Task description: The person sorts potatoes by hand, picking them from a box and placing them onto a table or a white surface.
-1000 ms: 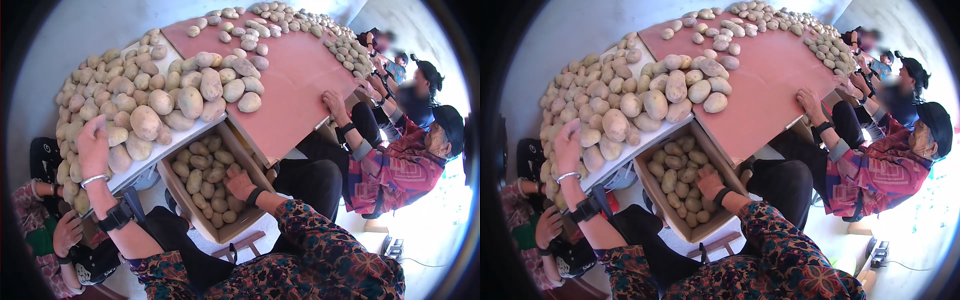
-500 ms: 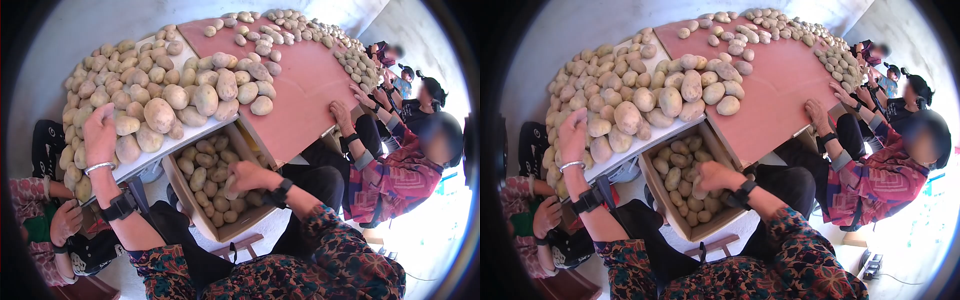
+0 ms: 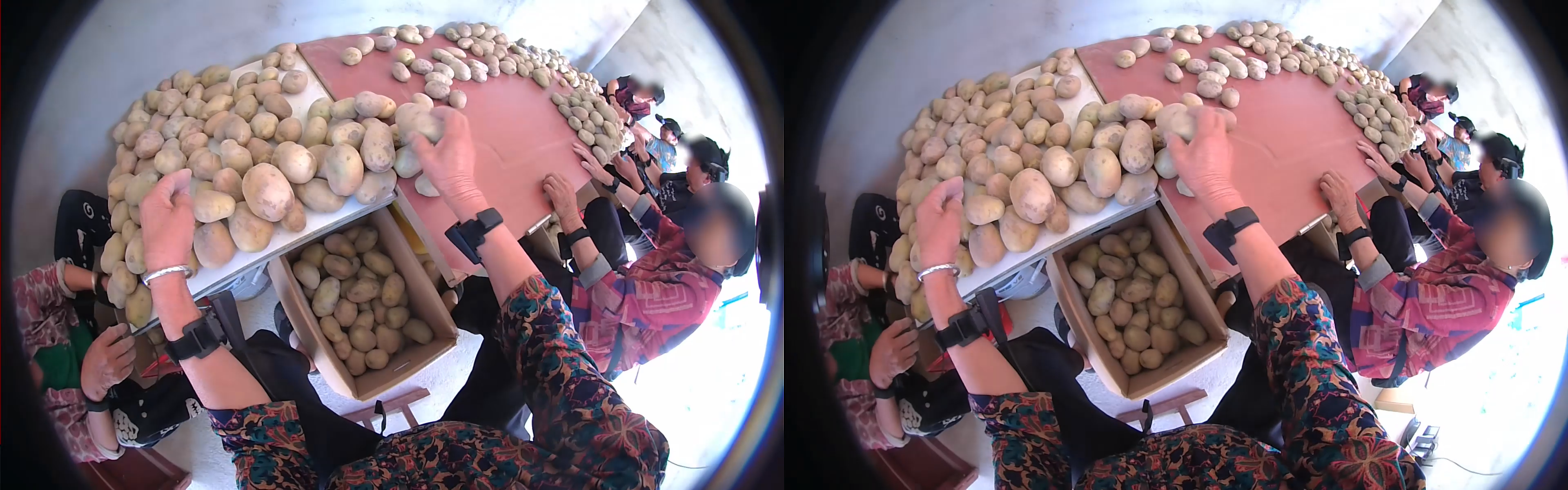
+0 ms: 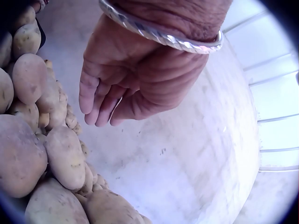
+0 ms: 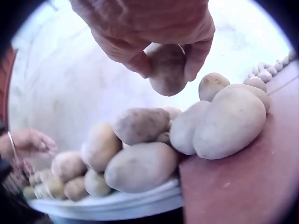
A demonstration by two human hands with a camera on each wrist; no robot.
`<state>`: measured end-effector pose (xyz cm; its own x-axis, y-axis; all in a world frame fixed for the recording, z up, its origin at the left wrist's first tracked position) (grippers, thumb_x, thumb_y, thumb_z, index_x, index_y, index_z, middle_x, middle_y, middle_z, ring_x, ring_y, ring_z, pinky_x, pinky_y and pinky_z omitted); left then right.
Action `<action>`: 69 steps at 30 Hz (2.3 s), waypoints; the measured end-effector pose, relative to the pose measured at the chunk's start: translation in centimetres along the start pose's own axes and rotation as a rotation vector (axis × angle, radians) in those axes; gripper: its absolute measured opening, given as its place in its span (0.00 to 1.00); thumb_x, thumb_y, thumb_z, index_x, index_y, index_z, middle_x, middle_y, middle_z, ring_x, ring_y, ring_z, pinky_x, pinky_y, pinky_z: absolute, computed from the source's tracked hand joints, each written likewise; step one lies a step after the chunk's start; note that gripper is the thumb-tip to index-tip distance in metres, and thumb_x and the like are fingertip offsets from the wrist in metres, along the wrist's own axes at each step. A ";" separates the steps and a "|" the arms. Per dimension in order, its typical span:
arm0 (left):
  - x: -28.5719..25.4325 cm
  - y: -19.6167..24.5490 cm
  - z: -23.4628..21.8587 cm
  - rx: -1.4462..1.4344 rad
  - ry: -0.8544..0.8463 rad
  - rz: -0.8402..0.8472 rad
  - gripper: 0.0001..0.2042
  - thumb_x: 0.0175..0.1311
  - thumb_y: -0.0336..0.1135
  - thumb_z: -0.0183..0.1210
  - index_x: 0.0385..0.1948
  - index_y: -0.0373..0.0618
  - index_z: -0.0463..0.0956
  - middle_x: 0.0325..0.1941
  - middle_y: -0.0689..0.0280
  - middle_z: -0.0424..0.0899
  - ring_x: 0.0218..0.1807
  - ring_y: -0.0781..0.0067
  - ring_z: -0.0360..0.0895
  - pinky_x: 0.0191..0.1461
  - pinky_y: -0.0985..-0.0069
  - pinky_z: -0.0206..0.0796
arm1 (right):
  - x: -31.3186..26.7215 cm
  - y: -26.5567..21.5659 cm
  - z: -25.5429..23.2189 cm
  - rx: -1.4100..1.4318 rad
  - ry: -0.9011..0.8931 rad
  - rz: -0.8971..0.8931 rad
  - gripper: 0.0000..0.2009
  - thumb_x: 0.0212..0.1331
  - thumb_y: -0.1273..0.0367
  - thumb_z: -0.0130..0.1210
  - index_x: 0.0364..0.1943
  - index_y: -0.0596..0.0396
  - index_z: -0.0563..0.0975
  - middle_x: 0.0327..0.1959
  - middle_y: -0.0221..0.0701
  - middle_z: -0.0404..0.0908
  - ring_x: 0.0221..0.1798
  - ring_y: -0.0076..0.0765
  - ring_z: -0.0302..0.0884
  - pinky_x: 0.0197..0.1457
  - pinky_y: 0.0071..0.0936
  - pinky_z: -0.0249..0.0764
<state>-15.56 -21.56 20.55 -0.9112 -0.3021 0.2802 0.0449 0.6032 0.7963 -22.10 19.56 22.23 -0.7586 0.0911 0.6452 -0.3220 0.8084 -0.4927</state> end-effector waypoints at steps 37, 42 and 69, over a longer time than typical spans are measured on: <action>0.2 -0.7 -1.5 0.089 -0.008 0.026 0.18 0.58 0.32 0.53 0.49 0.38 0.79 0.49 0.56 0.84 0.53 0.65 0.79 0.60 0.73 0.65 | -26.1 0.4 17.6 -0.214 -1.000 0.039 0.16 0.49 0.75 0.55 0.45 0.59 0.75 0.49 0.45 0.76 0.53 0.54 0.75 0.51 0.44 0.76; -0.6 -0.2 -1.9 0.159 0.039 0.067 0.16 0.59 0.30 0.52 0.47 0.35 0.79 0.45 0.51 0.84 0.50 0.60 0.81 0.57 0.71 0.68 | -28.5 0.6 20.5 -0.486 -0.754 -0.222 0.16 0.46 0.75 0.58 0.43 0.55 0.74 0.44 0.39 0.74 0.50 0.48 0.74 0.41 0.42 0.80; -2.8 1.7 -2.4 0.031 0.059 -0.055 0.17 0.56 0.26 0.50 0.47 0.30 0.77 0.48 0.46 0.82 0.53 0.54 0.80 0.59 0.67 0.68 | -26.3 1.7 16.9 -0.365 -1.103 0.395 0.37 0.44 0.64 0.63 0.60 0.64 0.62 0.52 0.54 0.73 0.57 0.53 0.73 0.53 0.38 0.75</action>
<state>-11.97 -21.44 22.37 -0.8861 -0.3779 0.2683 -0.0182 0.6068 0.7946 -12.26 8.75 -5.42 -0.8982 -0.0307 -0.4386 0.0819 0.9684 -0.2355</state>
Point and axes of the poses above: each hand's wrist, its own x-axis towards the middle knuckle, its own z-axis out of the palm, y = z × x, the point moved 5 cm from there along x, towards the middle knuckle
